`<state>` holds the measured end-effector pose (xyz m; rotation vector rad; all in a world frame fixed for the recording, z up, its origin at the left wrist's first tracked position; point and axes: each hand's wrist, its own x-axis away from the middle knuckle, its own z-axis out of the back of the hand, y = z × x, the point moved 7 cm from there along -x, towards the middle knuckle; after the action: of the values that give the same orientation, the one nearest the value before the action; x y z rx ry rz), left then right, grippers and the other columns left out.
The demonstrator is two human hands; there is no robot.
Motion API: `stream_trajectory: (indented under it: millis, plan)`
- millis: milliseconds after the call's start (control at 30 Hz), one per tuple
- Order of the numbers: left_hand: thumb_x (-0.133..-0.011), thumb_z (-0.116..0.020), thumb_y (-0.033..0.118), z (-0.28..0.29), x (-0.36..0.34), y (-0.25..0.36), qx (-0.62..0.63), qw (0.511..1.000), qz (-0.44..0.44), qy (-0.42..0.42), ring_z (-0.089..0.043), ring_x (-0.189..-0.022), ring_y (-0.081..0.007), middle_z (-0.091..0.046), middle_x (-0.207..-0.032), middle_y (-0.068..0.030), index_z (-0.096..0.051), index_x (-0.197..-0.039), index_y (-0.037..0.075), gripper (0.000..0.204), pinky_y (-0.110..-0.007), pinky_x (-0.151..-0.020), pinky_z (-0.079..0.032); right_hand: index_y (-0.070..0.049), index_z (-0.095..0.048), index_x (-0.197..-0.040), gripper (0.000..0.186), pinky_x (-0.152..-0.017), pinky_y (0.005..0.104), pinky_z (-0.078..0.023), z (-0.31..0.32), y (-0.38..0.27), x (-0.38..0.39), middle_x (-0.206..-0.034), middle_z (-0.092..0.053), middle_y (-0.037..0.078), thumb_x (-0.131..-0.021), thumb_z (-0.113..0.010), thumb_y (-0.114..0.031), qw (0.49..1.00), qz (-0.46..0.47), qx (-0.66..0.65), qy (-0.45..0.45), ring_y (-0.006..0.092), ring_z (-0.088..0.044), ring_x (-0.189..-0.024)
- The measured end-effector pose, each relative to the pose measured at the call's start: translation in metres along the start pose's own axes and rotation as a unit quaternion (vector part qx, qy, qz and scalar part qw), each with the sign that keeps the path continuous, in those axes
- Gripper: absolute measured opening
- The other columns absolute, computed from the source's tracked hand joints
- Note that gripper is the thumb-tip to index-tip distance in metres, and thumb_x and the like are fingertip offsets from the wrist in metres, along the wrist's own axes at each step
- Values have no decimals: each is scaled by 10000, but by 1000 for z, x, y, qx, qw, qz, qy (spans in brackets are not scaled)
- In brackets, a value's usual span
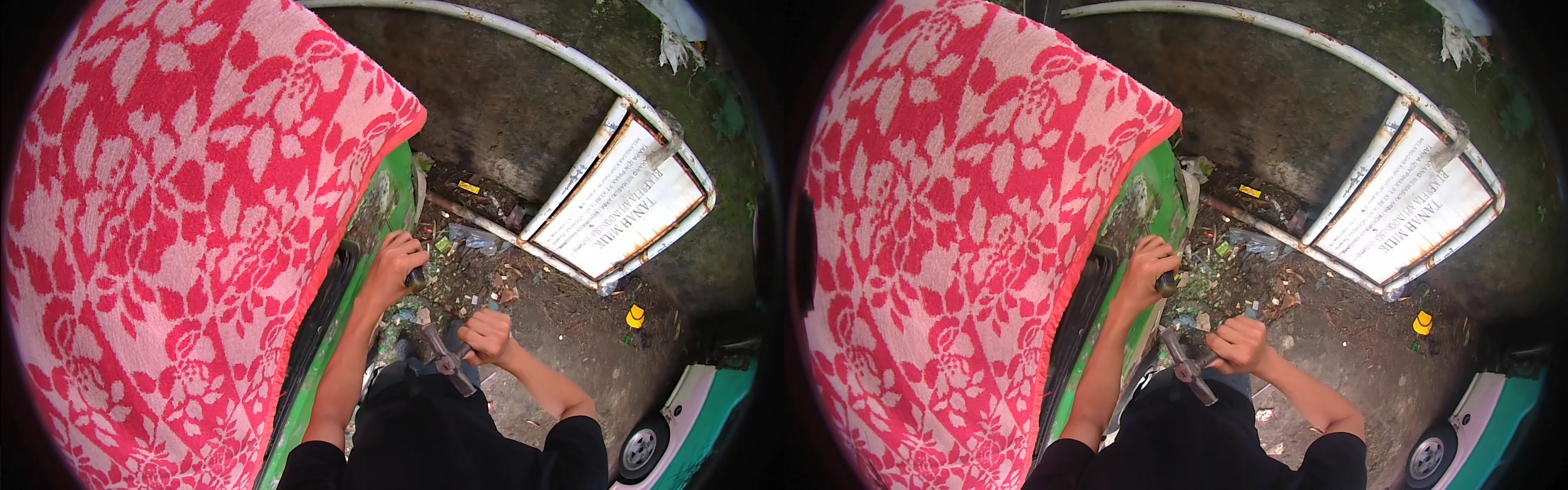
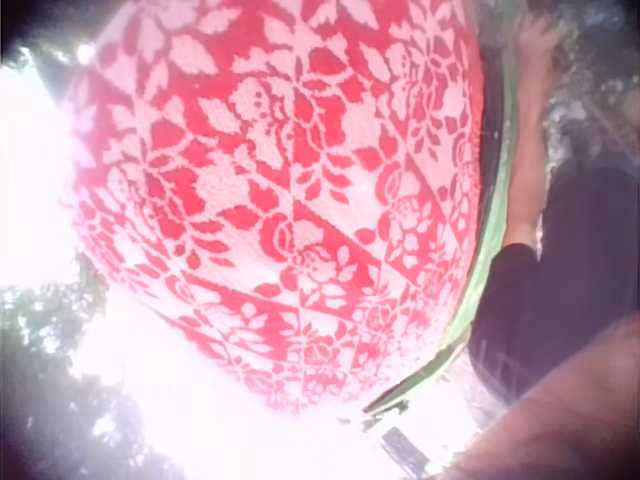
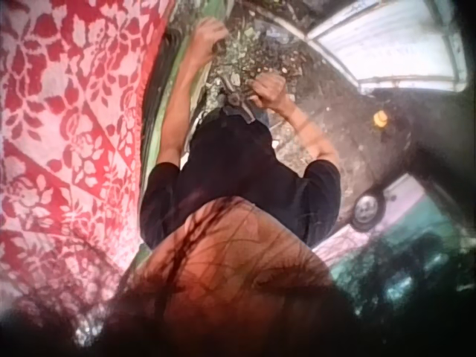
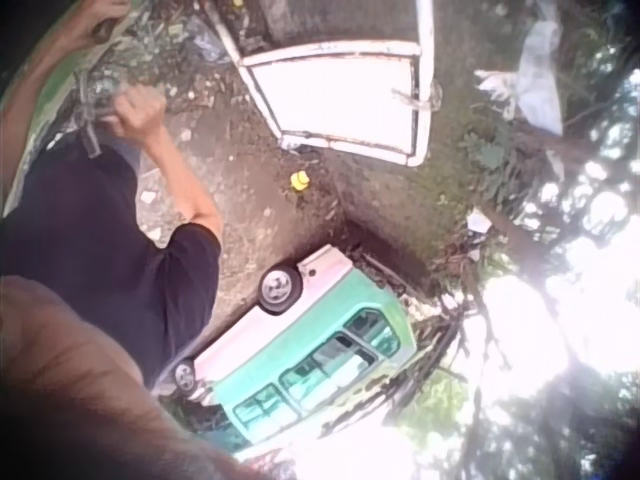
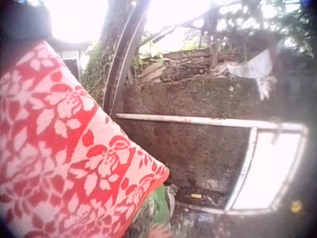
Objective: The person uses a hammer to repeatedly strike a small metal object held against the edge of a green container. The person continues hammering the same spot for the duration of the clip.
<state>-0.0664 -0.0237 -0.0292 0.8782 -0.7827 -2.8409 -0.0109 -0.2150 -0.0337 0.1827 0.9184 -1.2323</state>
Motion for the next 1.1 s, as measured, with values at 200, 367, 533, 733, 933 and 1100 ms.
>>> stream_trajectory:
  millis: [200, 367, 533, 733, 933, 1100]
  plan:
    - [-501, -815, -1, -4, 1, -3, -9, 1000, 12, -12, -572, -898, -304, -556, -816, -76, -568, -782, 51, 379, -425, -903, -452, -104, -599, -767, 434, -455, 365, -398, 1, 17, 1, -594, -442, 26, -958, -616, -493, 999, -43, 20, -15, 222, -514, -490]
    - [-469, -858, -7, -6, 0, -4, -18, 999, 13, -25, -569, -908, -300, -563, -836, -72, -574, -792, 48, 434, -424, -900, -449, -102, -611, -761, 444, -450, 356, -393, 2, 21, 7, -580, -413, 14, -971, -602, -493, 1000, 9, 2, -21, 205, -502, -480]
    - [-489, -809, -39, -2, -2, -1, 3, 999, 28, -19, -564, -905, -302, -553, -818, -78, -564, -777, 36, 385, -418, -883, -443, -99, -601, -765, 412, -439, 355, -391, 10, 9, 0, -569, -427, 26, -951, -647, -464, 999, 7, -33, 11, 211, -503, -471]
    - [-512, -782, -48, -4, 0, -11, 5, 999, 27, -30, -547, -882, -314, -553, -818, -89, -559, -772, 27, 351, -426, -854, -441, -77, -583, -759, 380, -474, 398, -450, -5, 33, 4, -579, -472, 52, -918, -696, -404, 994, -88, 14, -61, 272, -567, -508]
    - [-515, -794, -38, -8, -2, -7, 7, 999, 17, -43, -544, -895, -313, -557, -832, -94, -566, -781, 25, 356, -426, -843, -448, -78, -569, -759, 361, -480, 396, -450, 17, 14, -2, -596, -510, 71, -912, -707, -375, 996, -78, -46, 17, 273, -587, -527]
    - [-505, -809, -38, -1, -2, 5, -12, 999, 31, -40, -552, -914, -311, -565, -839, -92, -586, -798, 30, 375, -429, -849, -451, -75, -557, -758, 363, -484, 401, -447, 13, 13, 5, -598, -514, 74, -910, -712, -366, 991, -119, -67, -6, 278, -586, -530]
